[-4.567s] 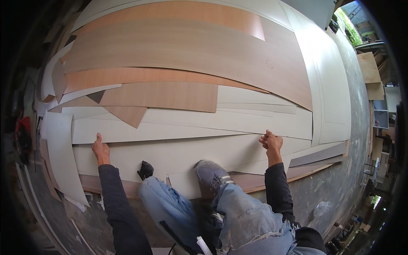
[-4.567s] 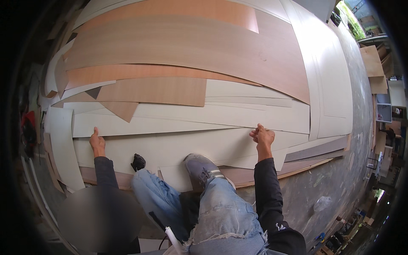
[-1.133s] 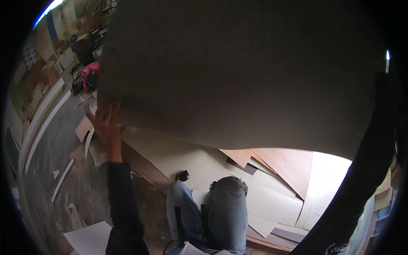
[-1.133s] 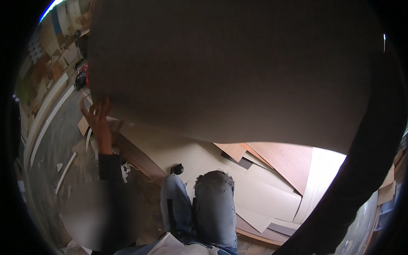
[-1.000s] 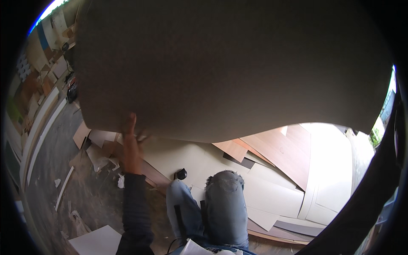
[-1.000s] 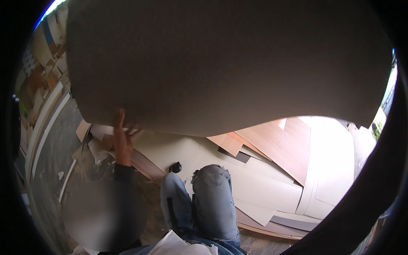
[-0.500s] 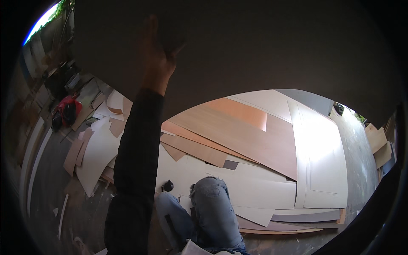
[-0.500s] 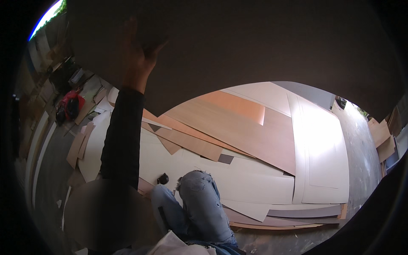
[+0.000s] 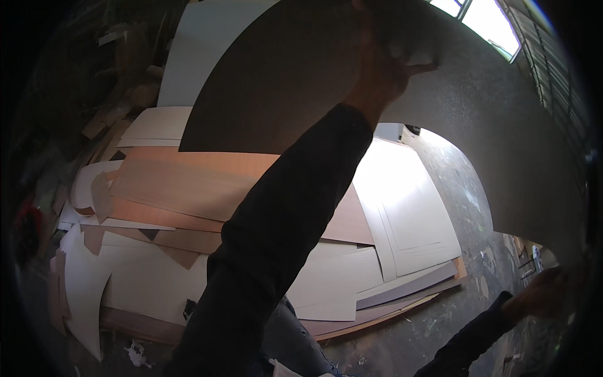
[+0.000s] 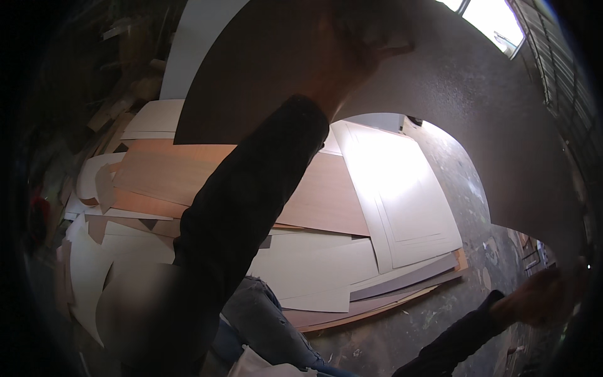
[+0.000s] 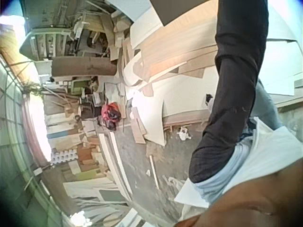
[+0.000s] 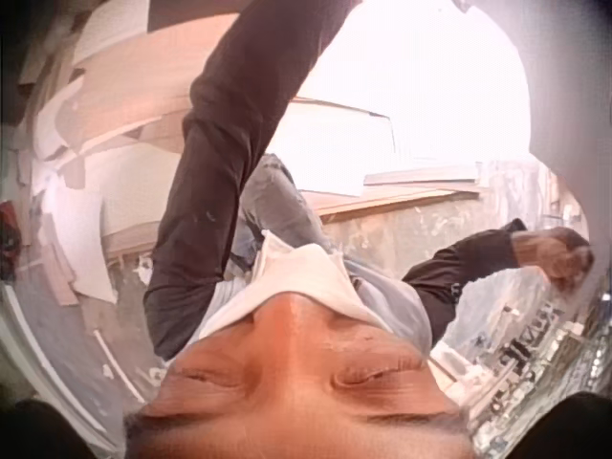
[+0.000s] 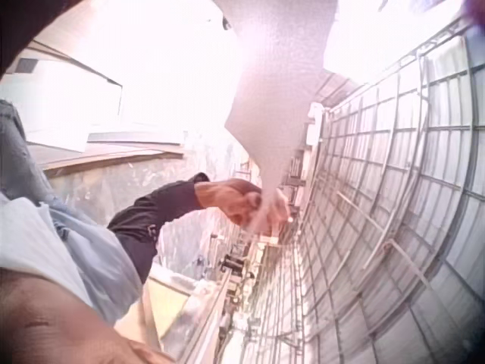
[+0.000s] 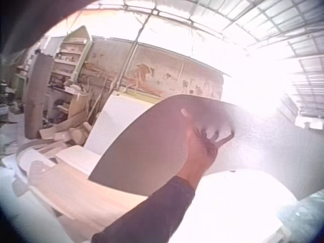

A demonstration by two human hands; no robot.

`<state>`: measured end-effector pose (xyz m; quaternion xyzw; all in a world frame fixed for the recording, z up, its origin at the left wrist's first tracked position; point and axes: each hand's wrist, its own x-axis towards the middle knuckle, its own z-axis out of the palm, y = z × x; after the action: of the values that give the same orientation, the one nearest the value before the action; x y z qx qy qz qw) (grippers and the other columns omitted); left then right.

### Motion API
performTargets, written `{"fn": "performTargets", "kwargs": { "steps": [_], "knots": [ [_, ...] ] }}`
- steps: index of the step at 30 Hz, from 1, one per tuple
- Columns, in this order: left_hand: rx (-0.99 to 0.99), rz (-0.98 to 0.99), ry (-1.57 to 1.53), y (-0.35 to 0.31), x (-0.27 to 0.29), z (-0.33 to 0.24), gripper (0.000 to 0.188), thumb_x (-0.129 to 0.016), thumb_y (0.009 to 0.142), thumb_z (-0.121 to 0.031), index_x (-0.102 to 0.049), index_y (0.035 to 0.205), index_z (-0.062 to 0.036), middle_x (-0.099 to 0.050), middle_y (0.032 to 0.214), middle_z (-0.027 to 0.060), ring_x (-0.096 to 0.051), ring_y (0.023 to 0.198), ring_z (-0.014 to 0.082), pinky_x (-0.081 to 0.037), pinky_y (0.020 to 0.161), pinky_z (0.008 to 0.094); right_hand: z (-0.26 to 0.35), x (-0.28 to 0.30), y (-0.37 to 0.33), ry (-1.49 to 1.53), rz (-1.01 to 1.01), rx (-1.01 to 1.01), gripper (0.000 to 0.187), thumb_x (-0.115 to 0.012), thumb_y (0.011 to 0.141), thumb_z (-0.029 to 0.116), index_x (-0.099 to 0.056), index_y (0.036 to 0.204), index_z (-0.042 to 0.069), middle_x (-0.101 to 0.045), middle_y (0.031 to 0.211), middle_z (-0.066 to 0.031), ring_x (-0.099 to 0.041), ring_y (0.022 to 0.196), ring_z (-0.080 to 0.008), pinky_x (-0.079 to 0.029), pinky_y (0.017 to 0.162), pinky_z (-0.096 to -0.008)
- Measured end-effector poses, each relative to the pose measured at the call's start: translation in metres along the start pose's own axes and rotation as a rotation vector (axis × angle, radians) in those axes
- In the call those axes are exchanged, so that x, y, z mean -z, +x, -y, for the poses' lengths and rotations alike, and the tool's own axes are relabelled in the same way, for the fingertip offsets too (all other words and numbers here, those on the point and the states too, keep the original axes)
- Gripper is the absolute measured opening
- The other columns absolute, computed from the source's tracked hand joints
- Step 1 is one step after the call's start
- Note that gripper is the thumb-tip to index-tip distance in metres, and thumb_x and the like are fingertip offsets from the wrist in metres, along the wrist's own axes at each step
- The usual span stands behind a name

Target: The person sorts through a stack of laminate sheets on the floor, measuring several pieces with a tape measure and moving them into a pile.

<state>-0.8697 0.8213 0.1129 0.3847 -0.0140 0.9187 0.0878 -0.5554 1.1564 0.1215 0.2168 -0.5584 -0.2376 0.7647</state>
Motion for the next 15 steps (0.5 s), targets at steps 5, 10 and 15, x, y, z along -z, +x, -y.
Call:
{"fn": "performTargets", "kwargs": {
  "steps": [5, 10, 15],
  "knots": [
    [0.149, 0.101, -0.007, -0.022, 0.009, 0.077, 0.085, -0.058, 0.083, -0.054, -0.013, 0.143, -0.0144, -0.023, 0.142, 0.0182, -0.034, 0.126, 0.042, -0.042, 0.091, 0.0606, 0.148, 0.027, -0.096, 0.574, 0.47, -0.577, 0.011, -0.061, 0.081, 0.013, -0.061, 0.092, 0.01, -0.057, 0.095, -0.0055, -0.051, 0.097, -0.0272, -0.039, 0.086, -0.0472],
    [0.411, -0.116, 0.358, -0.122, 0.06, 0.103, 0.062, -0.06, 0.068, 0.0, -0.033, 0.125, -0.0008, -0.045, 0.104, 0.0135, -0.051, 0.09, 0.0228, -0.048, 0.077, 0.0354, 0.209, 0.091, -0.16, 0.619, 0.829, -0.455, 0.016, -0.059, 0.076, 0.006, -0.055, 0.09, 0.013, -0.054, 0.098, -0.0058, -0.054, 0.099, -0.0266, -0.039, 0.088, -0.0462],
    [0.883, -0.281, 0.526, -0.285, 0.198, 0.125, 0.043, -0.066, 0.081, -0.012, -0.048, 0.117, 0.0048, -0.056, 0.107, 0.0146, -0.062, 0.087, 0.0236, -0.054, 0.077, 0.0353, 0.253, 0.195, -0.232, 0.62, 1.148, -0.527, 0.015, -0.061, 0.07, -0.002, -0.055, 0.078, 0.01, -0.06, 0.096, -0.0055, -0.056, 0.101, -0.0247, -0.037, 0.087, -0.044]
  ]
}}
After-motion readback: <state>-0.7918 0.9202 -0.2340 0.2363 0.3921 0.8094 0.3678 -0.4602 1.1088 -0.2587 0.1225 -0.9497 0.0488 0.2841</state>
